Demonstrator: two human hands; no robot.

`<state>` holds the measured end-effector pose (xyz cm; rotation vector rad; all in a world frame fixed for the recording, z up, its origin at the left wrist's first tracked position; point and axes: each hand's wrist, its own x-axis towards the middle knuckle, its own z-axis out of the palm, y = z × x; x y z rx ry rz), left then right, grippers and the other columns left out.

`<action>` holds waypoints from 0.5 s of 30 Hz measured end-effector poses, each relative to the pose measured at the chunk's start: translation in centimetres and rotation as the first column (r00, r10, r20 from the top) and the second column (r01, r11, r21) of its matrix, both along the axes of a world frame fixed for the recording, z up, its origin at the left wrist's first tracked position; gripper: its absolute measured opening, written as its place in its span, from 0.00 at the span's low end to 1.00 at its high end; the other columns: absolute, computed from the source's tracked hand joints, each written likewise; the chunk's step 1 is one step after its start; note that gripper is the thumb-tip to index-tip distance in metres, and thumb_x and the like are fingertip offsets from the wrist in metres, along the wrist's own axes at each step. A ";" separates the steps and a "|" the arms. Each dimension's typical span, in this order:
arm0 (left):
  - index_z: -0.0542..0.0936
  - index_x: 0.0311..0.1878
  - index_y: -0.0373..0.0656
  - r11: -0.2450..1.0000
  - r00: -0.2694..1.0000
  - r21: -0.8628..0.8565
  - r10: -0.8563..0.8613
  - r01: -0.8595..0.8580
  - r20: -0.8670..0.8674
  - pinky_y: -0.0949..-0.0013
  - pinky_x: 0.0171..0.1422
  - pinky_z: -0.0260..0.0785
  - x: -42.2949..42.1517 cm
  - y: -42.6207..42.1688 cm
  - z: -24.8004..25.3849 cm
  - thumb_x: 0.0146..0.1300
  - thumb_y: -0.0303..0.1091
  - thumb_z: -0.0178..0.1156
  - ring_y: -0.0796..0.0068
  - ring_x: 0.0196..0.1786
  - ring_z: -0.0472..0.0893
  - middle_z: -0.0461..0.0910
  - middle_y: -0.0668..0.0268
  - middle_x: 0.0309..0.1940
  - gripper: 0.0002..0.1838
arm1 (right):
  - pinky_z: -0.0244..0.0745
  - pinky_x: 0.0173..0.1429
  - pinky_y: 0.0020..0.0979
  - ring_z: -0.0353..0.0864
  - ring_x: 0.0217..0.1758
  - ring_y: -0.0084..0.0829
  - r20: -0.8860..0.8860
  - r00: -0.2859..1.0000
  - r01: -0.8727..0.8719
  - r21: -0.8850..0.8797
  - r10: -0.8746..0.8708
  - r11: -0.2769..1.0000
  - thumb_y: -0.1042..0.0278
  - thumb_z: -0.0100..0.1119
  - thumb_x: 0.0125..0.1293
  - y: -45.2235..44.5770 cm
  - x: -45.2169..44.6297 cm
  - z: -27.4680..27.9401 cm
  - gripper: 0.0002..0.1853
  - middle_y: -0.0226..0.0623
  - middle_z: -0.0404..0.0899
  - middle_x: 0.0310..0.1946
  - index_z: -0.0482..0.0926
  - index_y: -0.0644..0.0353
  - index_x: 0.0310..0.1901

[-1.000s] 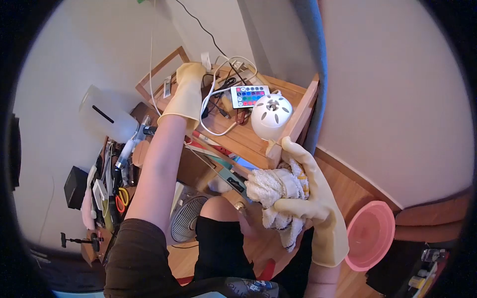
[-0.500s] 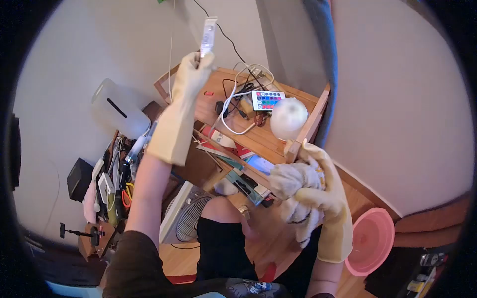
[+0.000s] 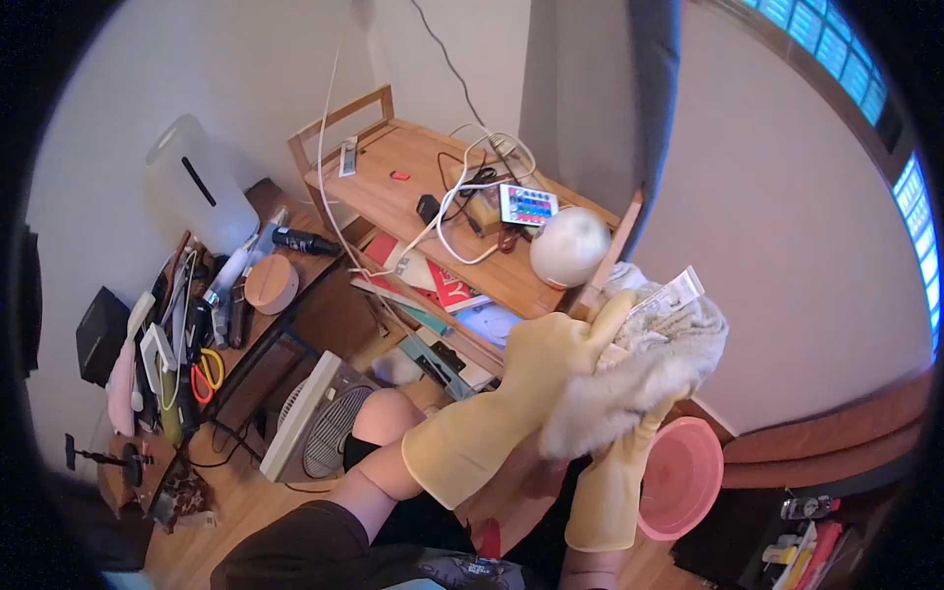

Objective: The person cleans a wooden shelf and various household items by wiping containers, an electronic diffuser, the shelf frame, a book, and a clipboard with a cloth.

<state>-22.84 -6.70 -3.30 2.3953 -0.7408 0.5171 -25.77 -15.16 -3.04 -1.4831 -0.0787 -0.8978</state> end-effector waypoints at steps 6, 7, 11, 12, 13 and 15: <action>0.86 0.45 0.46 0.990 0.995 -0.117 -0.087 0.081 -0.046 0.57 0.29 0.78 -0.3 -0.1 -2.3 0.66 0.42 0.61 0.59 0.28 0.88 0.86 0.61 0.24 0.13 | 0.75 0.66 0.38 0.79 0.52 0.38 0.016 0.883 -0.360 0.666 0.470 0.654 0.34 0.56 0.75 -3.2 -0.5 -3.6 0.39 0.45 0.78 0.53 0.72 0.68 0.66; 0.86 0.45 0.46 0.990 0.995 -0.115 -0.086 0.080 -0.047 0.57 0.29 0.78 -0.2 -0.3 -2.7 0.66 0.42 0.61 0.59 0.28 0.88 0.86 0.61 0.24 0.13 | 0.76 0.62 0.37 0.79 0.49 0.38 -0.004 0.890 -0.342 0.657 0.457 0.672 0.35 0.56 0.76 -3.3 -0.3 -3.5 0.36 0.44 0.79 0.48 0.75 0.68 0.60; 0.85 0.27 0.48 0.984 0.987 -0.139 -0.128 0.114 -0.095 0.55 0.30 0.78 0.2 0.7 -3.0 0.63 0.41 0.63 0.58 0.28 0.87 0.85 0.61 0.22 0.11 | 0.78 0.54 0.35 0.78 0.44 0.34 -0.129 0.927 -0.137 0.757 0.351 0.639 0.39 0.59 0.76 -2.8 0.3 -3.8 0.28 0.39 0.79 0.41 0.78 0.63 0.52; 0.85 0.24 0.49 0.977 0.989 -0.175 -0.136 0.123 -0.061 0.55 0.30 0.77 0.2 0.8 -3.2 0.62 0.40 0.64 0.58 0.28 0.87 0.85 0.61 0.22 0.12 | 0.78 0.52 0.34 0.79 0.43 0.32 -0.134 0.935 -0.144 0.704 0.330 0.695 0.41 0.59 0.76 -3.1 0.3 -4.0 0.26 0.38 0.79 0.41 0.78 0.62 0.53; 0.85 0.24 0.49 0.977 0.989 -0.175 -0.136 0.123 -0.062 0.55 0.30 0.77 0.3 0.8 -3.6 0.62 0.40 0.64 0.58 0.28 0.87 0.85 0.61 0.22 0.12 | 0.79 0.49 0.32 0.79 0.43 0.31 -0.135 0.942 -0.151 0.647 0.308 0.747 0.43 0.60 0.76 -3.4 0.3 -4.1 0.24 0.37 0.80 0.40 0.78 0.60 0.53; 0.87 0.43 0.49 0.981 0.983 -0.049 -0.184 0.185 0.028 0.51 0.26 0.73 0.5 1.0 -4.1 0.64 0.42 0.65 0.57 0.25 0.85 0.82 0.64 0.21 0.10 | 0.79 0.48 0.32 0.79 0.42 0.30 -0.166 0.967 -0.054 0.613 0.195 0.788 0.44 0.60 0.77 -4.1 0.9 -4.7 0.22 0.36 0.80 0.39 0.79 0.58 0.52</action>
